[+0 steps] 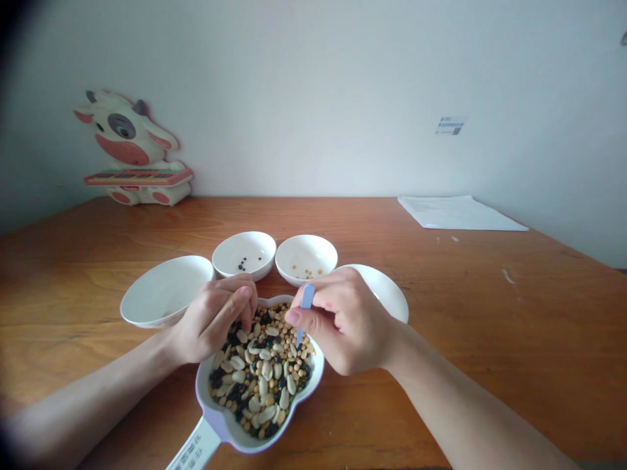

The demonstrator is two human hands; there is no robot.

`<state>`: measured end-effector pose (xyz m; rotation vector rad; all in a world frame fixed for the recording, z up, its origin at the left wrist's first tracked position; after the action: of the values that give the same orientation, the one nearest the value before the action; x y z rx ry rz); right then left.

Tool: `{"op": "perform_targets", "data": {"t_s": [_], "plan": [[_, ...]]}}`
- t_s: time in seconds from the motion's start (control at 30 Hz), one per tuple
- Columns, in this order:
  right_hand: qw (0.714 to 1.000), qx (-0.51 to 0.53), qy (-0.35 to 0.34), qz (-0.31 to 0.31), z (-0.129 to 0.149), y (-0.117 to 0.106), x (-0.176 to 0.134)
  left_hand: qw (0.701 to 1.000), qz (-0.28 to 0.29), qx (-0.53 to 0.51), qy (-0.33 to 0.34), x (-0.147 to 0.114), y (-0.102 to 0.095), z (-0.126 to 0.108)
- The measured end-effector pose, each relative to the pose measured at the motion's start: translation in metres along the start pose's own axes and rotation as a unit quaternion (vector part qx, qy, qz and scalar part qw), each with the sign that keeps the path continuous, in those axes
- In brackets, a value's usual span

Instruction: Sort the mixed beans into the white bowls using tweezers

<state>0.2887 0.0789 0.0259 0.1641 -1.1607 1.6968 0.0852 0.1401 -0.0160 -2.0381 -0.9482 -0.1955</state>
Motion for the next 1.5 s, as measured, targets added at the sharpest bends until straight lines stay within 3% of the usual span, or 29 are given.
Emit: {"op": "perform_targets", "data": {"t_s": [0.2, 0.3, 0.43, 0.57, 0.87, 1.07, 1.17, 1.33, 1.43, 1.5], "plan": [[0.994, -0.002, 0.050, -0.093, -0.003, -0.014, -0.002, 1.000, -0.002, -0.008, 0.003, 0.001, 0.000, 0.001], [0.986, -0.091, 0.039, -0.134, -0.005, -0.021, -0.003, 1.000, 0.000, -0.008, -0.001, 0.001, 0.000, 0.001], [0.951, -0.249, 0.006, -0.181, -0.009, -0.031, -0.003, 1.000, 0.001, -0.009, -0.003, 0.000, 0.000, 0.001], [0.932, -0.305, 0.016, -0.194, -0.014, -0.038, -0.004, 1.000, 0.002, -0.004, 0.001, -0.001, 0.001, 0.002], [0.927, -0.347, 0.035, -0.138, -0.021, -0.035, -0.002, 1.000, 0.002, -0.018, -0.001, 0.000, 0.002, 0.004], [0.927, -0.336, 0.038, -0.161, -0.019, -0.035, -0.002, 1.000, 0.001, -0.012, -0.002, -0.002, 0.001, 0.003], [0.944, -0.284, 0.030, -0.162, -0.012, -0.030, -0.002, 1.000, 0.000, -0.012, -0.001, -0.002, 0.000, 0.003], [0.993, -0.109, -0.025, -0.049, 0.003, -0.002, 0.000, 1.000, 0.002, -0.007, -0.005, 0.000, 0.000, 0.002], [0.998, -0.030, -0.052, 0.034, 0.005, 0.017, -0.001, 1.000, 0.006, -0.004, -0.009, -0.001, 0.000, 0.003], [0.996, -0.032, -0.051, 0.071, 0.004, 0.025, -0.003, 1.000, 0.006, -0.002, -0.009, -0.003, 0.000, 0.004]]}}
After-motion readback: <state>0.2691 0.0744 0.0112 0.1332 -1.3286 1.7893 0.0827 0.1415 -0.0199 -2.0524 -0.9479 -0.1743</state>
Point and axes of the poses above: each hand's wrist, its own x-axis towards the middle knuckle, its own y-axis out of the palm, z = x × y, the point moved 2 cm from there along x, towards the middle knuckle
